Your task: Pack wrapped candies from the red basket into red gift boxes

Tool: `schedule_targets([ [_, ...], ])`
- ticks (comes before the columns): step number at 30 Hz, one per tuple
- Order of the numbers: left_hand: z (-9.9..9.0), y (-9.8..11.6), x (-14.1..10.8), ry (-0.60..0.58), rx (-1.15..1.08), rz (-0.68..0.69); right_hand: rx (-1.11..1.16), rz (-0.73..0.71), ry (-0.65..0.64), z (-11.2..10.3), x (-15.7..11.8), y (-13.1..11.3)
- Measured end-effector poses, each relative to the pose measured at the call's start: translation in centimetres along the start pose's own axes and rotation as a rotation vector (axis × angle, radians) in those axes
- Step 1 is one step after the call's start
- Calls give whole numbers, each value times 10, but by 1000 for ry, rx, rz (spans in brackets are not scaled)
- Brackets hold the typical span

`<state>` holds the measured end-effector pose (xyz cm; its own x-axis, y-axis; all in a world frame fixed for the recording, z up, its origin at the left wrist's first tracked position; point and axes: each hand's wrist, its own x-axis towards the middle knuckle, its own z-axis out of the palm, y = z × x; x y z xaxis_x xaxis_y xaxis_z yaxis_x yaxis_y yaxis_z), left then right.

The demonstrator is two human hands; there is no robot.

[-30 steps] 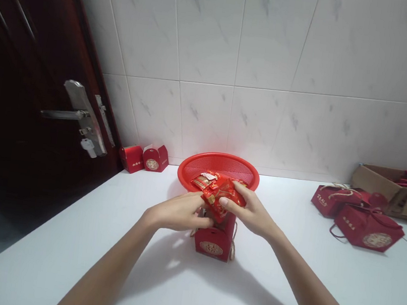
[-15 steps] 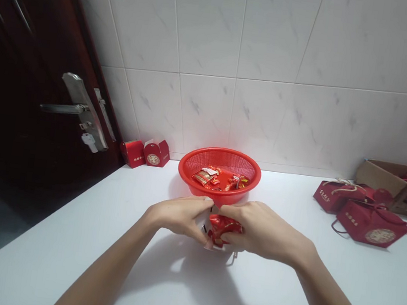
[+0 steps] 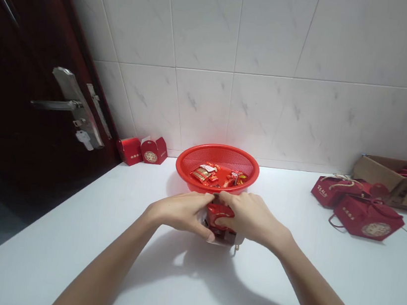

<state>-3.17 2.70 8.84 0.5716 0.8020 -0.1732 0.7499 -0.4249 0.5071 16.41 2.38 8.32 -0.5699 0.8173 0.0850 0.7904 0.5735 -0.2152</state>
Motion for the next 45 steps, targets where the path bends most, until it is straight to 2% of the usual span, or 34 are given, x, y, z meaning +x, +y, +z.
schedule_targets([
  [3,-3,1,1,-36,-13,-23,15,31,7,4,5,3],
  [8,-3,-3,3,-13,-36,-17,6,46,61,7,8,3],
  [11,-3,-4,4,-16,-53,-20,127,-17,39,4,5,6],
  [15,-4,-2,3,-47,-118,-7,320,-189,8,-4,-1,15],
  [19,-7,-4,1,-15,-79,74,422,-240,101,-9,-3,28],
  [21,-8,-7,0,12,-7,47,441,-240,152,-8,-4,34],
  [24,-9,-13,0,28,64,-21,478,-259,209,1,-7,42],
  [27,-9,-15,0,24,51,-3,508,-252,261,15,-15,47],
  [30,-8,-15,1,34,29,-3,534,-186,306,30,-24,48],
  [35,-6,-17,3,86,20,2,596,-112,330,51,-31,45],
  [42,-4,-14,2,75,3,45,735,-5,370,80,-25,39],
  [45,-2,-10,3,72,-44,90,775,32,349,88,-26,39],
])
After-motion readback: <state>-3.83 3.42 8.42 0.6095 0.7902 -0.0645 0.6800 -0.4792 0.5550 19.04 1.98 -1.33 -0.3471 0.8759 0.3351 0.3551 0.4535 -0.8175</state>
